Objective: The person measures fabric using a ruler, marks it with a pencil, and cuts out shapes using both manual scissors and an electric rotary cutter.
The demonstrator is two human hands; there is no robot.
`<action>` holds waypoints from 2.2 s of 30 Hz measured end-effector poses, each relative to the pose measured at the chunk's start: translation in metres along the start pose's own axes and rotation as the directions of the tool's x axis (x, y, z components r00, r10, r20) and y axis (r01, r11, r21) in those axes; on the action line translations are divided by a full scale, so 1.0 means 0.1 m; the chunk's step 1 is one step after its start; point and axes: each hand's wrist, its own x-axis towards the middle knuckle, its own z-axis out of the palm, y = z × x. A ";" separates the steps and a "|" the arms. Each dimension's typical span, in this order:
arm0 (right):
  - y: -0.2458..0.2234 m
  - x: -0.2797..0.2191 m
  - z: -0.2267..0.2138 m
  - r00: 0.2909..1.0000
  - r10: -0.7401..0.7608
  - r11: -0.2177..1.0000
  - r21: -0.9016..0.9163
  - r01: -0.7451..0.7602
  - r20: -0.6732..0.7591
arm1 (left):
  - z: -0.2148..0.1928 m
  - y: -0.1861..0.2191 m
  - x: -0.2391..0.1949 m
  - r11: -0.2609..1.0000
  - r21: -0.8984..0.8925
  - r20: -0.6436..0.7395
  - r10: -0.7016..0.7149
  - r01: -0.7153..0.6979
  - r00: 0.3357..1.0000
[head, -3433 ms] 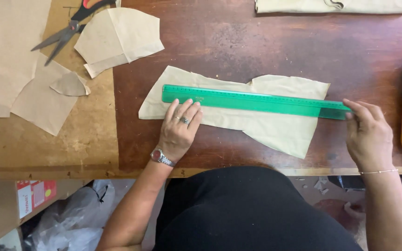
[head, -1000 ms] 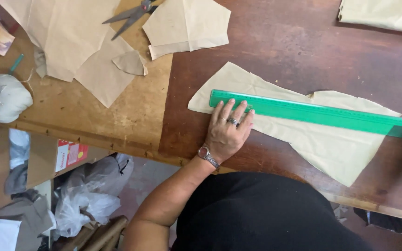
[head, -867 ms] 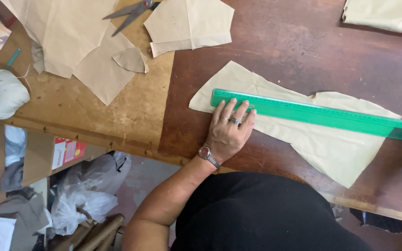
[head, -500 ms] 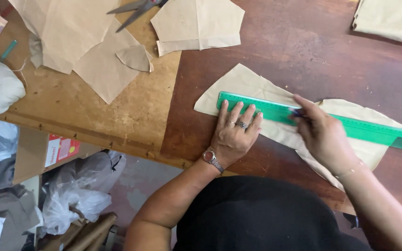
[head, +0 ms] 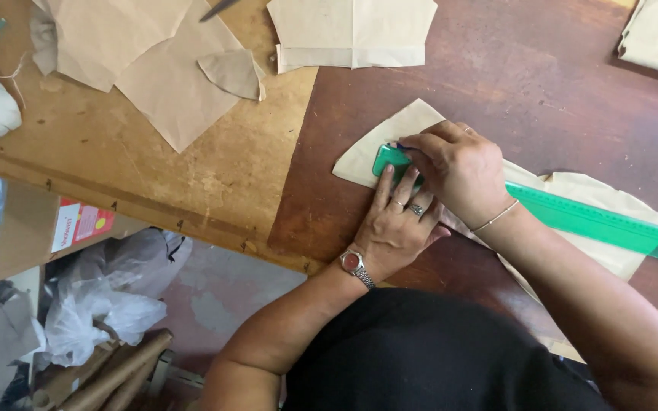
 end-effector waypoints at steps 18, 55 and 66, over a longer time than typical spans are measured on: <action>-0.06 0.04 -0.01 0.999 -0.010 0.999 -0.030 0.011 0.033 | 0.02 -0.01 -0.03 0.999 -0.052 0.077 -0.001 0.005 0.997; -0.16 -0.14 -0.51 0.997 -0.080 0.968 -0.239 0.080 0.008 | -0.02 0.02 -0.01 0.999 0.025 0.331 0.012 -0.021 0.943; 0.31 -0.78 -0.59 0.999 0.014 0.947 -0.322 -0.001 0.040 | -0.15 0.03 0.08 1.000 -0.015 0.428 0.019 -0.014 0.904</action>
